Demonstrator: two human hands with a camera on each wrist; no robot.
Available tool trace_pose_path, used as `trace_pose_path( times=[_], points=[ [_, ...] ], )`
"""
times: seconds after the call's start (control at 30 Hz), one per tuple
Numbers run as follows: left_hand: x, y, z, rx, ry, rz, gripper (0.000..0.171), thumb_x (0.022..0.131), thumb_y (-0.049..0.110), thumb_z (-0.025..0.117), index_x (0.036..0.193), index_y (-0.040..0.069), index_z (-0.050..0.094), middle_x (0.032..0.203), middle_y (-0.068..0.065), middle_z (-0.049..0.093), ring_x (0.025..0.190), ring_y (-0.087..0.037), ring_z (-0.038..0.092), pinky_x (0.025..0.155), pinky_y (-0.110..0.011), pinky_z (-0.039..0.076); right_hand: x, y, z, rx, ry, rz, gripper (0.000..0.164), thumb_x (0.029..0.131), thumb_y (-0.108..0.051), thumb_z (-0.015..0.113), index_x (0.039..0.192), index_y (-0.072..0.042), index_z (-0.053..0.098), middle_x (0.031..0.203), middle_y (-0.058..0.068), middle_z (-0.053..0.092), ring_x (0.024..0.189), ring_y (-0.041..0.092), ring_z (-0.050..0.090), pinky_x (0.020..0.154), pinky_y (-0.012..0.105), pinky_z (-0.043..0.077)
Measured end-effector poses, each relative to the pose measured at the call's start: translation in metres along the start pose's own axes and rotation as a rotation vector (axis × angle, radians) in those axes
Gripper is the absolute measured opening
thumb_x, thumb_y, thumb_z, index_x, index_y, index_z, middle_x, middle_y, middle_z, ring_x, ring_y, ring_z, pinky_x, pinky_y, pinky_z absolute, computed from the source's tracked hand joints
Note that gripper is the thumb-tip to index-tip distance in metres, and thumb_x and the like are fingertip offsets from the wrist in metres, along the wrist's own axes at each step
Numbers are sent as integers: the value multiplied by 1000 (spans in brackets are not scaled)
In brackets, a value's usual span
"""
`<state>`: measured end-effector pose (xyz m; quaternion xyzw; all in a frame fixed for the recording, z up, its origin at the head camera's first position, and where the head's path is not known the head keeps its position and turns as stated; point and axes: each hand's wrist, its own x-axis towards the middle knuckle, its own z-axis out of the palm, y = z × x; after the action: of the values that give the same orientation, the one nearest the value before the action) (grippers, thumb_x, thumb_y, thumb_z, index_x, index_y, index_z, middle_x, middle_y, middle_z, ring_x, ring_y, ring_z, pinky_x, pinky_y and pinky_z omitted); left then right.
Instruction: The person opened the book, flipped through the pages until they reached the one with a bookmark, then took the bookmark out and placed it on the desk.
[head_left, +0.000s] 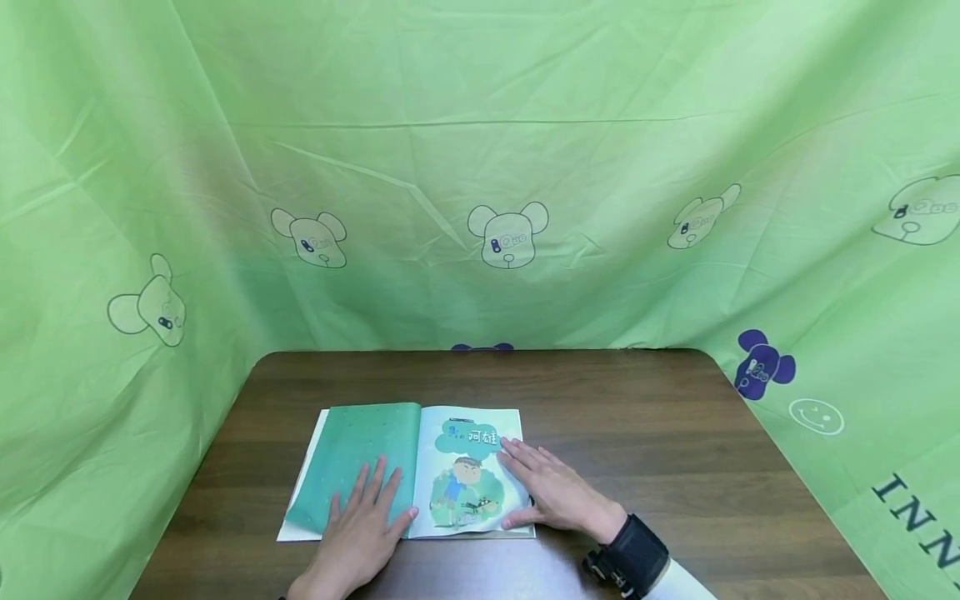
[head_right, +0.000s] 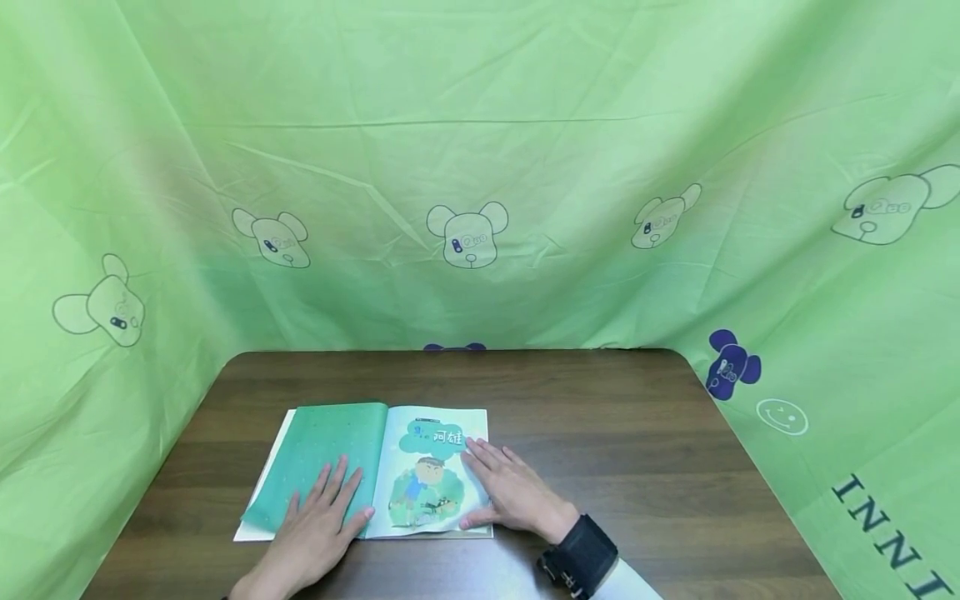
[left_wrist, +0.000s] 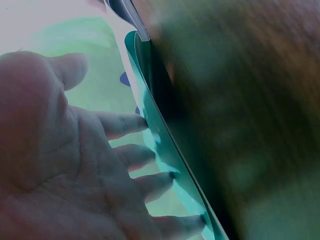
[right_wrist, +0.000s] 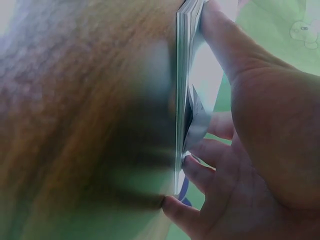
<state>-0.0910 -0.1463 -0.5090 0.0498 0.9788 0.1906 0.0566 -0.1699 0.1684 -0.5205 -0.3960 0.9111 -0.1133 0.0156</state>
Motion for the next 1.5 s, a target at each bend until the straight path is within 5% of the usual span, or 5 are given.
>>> trace_pose_path(
  times=[0.4,0.8,1.13,1.5],
  points=[
    [1,5,2,-21,-95,-66,89,88,74,37,155,14,35,164,-18,16,147,-46,8,98,-83,4,2,1,5,-35,51,-16,91,84,-69,51,147,-4,45,157,18,36,141,33,36,110,53,35],
    [0,10,4,43,-88,-28,120,63,86,53,155,11,33,162,-26,16,143,-54,9,94,-86,8,6,-1,5,-44,87,-9,85,86,-66,52,143,-4,50,153,18,42,136,34,43,106,52,39],
    [7,20,8,62,-32,36,110,73,77,59,148,-1,39,161,-22,21,146,-43,17,99,-81,16,8,-3,0,-65,110,-2,79,86,-62,56,138,-3,56,149,19,47,132,35,48,103,50,43],
    [9,29,12,81,-70,19,105,73,76,59,148,5,43,161,-24,20,145,-48,13,93,-86,12,8,-3,1,-55,91,30,73,90,-58,54,139,-4,55,149,19,46,133,34,47,105,51,42]
  ],
)
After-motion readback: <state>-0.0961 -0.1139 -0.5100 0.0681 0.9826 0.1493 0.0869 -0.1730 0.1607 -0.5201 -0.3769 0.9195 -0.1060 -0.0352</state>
